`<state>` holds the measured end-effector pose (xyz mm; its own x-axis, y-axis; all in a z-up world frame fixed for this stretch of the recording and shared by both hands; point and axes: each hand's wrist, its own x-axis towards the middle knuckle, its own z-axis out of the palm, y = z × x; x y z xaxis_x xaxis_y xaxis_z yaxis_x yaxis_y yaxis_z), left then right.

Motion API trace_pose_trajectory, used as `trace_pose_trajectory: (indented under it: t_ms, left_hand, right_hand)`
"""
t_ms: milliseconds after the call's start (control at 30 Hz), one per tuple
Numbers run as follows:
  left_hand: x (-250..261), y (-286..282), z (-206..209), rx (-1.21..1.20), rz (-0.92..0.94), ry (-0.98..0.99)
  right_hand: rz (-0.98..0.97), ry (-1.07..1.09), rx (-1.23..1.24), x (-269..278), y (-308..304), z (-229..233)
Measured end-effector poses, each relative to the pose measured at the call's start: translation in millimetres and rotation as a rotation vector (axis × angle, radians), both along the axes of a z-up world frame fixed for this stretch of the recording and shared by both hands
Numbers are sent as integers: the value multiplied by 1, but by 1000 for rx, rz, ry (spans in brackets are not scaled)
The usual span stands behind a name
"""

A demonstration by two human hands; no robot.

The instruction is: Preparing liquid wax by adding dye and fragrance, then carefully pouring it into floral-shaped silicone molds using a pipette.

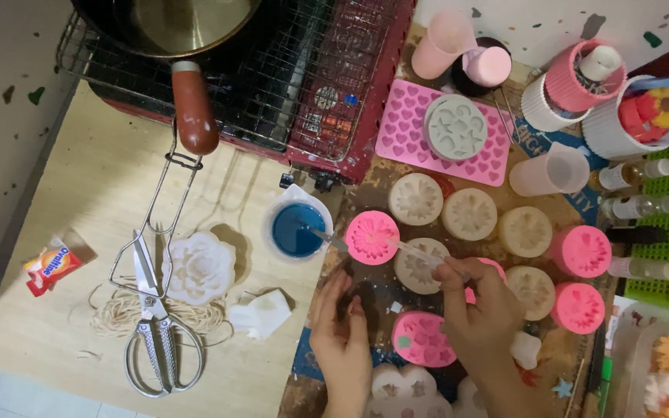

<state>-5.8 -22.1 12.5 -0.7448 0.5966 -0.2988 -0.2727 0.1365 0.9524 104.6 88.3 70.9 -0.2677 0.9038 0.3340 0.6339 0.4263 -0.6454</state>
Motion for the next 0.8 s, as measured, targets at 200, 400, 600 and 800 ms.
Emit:
trace_pose_trajectory:
  t_ms: [200,400,600,800]
  left_hand:
    - [2,-1,-2,-4,-5,54]
    - [4,-2,-2,31,-7,-1]
    - [5,0,1,-12,-30,89]
    - [14,-8,-10,19,-33,79]
  right_hand:
    - [7,-36,45,-1,2,1]
    - [-33,29,-49,10,-4,-4]
    - [-40,49,-62,16,-7,-6]
    - [-249,336,55,95,22,2]
